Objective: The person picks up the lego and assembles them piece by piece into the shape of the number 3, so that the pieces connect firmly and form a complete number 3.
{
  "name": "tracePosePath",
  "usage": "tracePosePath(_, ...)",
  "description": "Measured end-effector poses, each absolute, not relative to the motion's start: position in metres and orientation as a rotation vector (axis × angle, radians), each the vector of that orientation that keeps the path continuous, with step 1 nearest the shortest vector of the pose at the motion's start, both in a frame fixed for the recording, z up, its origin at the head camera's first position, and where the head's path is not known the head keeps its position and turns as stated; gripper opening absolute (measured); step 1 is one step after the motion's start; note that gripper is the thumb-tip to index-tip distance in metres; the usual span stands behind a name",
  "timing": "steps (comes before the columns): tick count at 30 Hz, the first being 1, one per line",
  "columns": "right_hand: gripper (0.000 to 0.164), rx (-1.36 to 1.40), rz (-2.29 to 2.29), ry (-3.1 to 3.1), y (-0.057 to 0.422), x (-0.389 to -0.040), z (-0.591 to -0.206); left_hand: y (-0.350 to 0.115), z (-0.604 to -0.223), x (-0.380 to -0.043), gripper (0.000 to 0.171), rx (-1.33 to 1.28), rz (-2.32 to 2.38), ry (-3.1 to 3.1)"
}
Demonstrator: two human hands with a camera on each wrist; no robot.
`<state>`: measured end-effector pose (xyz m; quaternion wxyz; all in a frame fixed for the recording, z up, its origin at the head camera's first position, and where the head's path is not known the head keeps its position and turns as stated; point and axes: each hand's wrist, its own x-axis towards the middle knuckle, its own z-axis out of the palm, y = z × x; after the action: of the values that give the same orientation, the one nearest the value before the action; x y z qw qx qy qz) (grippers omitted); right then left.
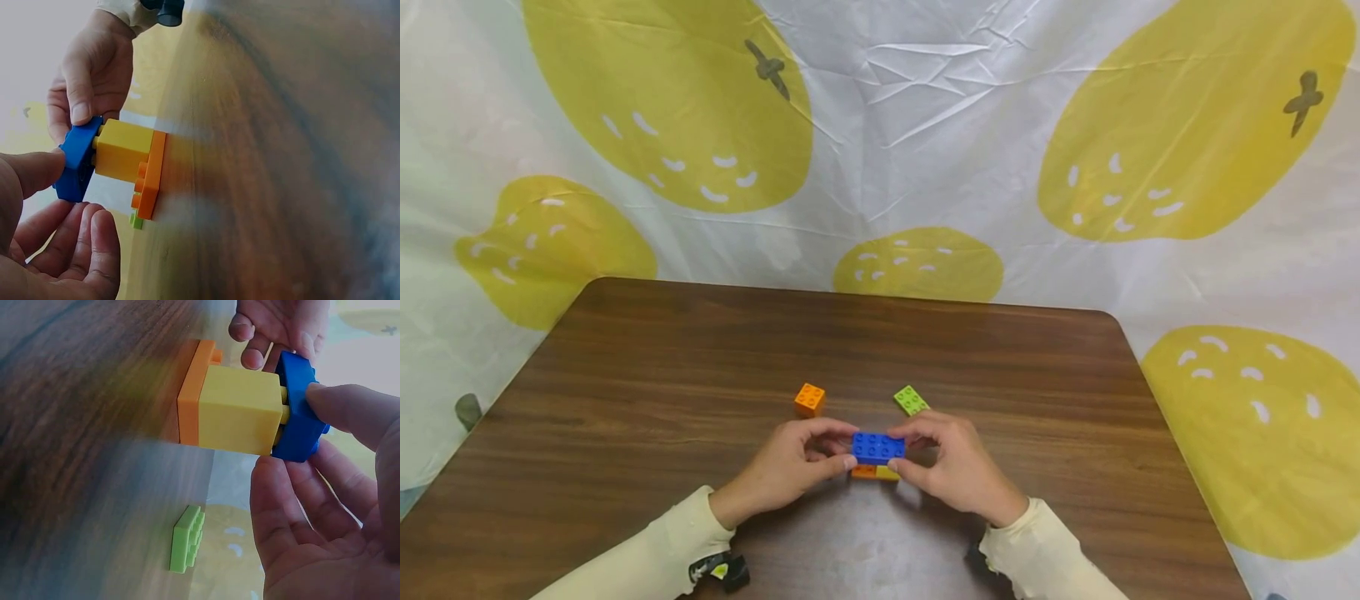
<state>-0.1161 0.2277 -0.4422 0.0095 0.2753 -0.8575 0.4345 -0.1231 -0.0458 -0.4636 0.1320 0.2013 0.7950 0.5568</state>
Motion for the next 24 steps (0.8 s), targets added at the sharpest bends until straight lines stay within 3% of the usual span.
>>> tracePosePath(24, 0.032, 0.931, 1.341, -2.656, 0.2301, -0.1164, -0.4457, -0.0419, -0.4625, -0.1208, 0.032, 0.567, 1.609, 2.327)
